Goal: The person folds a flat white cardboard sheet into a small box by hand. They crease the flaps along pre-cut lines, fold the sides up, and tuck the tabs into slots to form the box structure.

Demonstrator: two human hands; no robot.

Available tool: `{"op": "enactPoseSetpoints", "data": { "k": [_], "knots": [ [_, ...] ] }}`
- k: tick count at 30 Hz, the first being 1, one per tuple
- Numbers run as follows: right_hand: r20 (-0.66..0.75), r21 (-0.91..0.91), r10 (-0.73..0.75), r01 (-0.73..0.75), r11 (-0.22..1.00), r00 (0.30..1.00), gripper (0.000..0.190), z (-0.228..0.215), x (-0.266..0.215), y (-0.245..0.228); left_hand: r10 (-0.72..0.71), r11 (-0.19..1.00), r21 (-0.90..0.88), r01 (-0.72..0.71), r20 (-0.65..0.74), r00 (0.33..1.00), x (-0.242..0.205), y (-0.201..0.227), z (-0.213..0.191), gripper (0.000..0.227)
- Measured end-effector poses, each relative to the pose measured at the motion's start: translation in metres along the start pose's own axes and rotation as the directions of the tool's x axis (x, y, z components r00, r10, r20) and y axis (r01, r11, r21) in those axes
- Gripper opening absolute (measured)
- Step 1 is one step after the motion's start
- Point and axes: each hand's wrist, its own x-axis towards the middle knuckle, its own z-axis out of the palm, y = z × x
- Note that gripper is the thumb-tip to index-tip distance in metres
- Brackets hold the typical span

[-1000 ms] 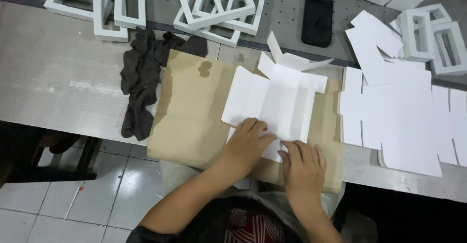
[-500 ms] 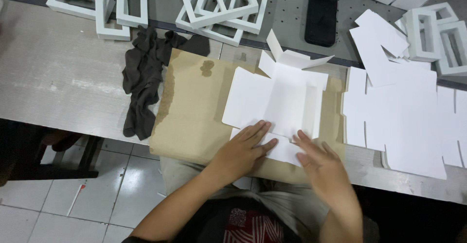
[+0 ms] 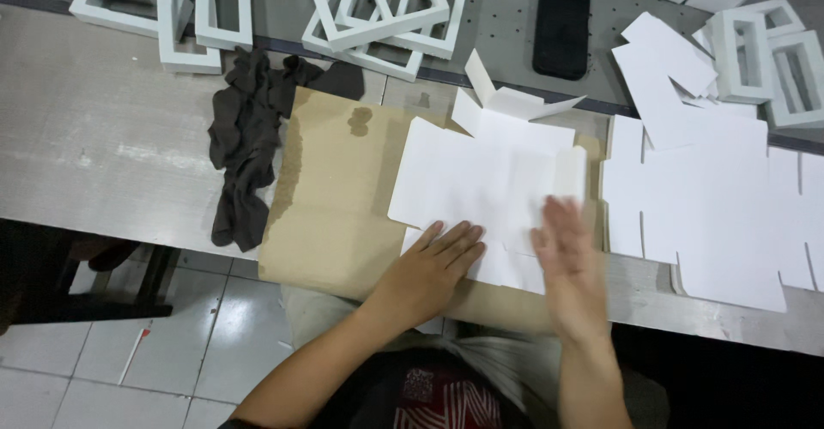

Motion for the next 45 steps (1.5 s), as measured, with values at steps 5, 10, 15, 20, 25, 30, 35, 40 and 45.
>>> {"op": "enactPoseSetpoints", "data": {
  "k": [5,10,15,20,25,30,35,40,45],
  "knots": [
    [-0.139,0.628,0.199,-0.069,0.775,0.97,0.048,-0.054,0.017,0.052,-0.01,1.0,0.026,0.01,-0.005,1.0,0.003,-0.003,0.001,0.05],
    [-0.125,0.55,0.225,-0.121,0.826,0.966,0.043,-0.06,0.02,0.067,0.008,0.996,0.088,-0.008,0.004,1.0,0.009,-0.003,0.006,0.047],
    [0.383,-0.752,-0.052,0.344,0.563,0.922,0.053,-0.02,0.004,0.034,0.117,0.945,0.296,-0.135,0.08,0.99,0.011,0.01,-0.013,0.027],
    [0.494,-0.863,-0.01,0.492,0.115,0.87,0.036,-0.013,0.0,0.029,0.218,0.912,0.357,-0.203,-0.003,0.976,0.008,0.014,-0.007,0.024],
    [0.489,-0.872,-0.035,0.489,0.013,0.872,0.03,-0.013,0.014,0.048,0.231,0.932,0.292,-0.215,-0.019,0.973,0.024,0.011,0.001,0.026],
    [0.191,-0.96,0.291,0.117,0.255,0.937,0.031,0.005,0.039,-0.006,-0.083,0.996,-0.011,0.09,0.271,0.959,0.065,0.006,-0.053,0.038],
    [0.173,-0.97,0.31,0.108,0.217,0.935,0.049,0.002,0.058,-0.008,-0.182,0.973,-0.098,0.21,0.243,0.953,0.081,-0.033,-0.02,0.037],
    [0.284,-0.929,0.331,0.173,0.327,0.9,0.056,-0.011,0.054,0.015,-0.199,0.948,-0.184,0.259,0.294,0.935,0.076,-0.024,-0.037,0.038],
    [0.285,-0.946,0.334,0.208,0.25,0.898,0.057,-0.011,0.053,0.017,-0.196,0.949,-0.162,0.27,0.368,0.909,0.075,-0.015,-0.052,0.046]
  ]
}}
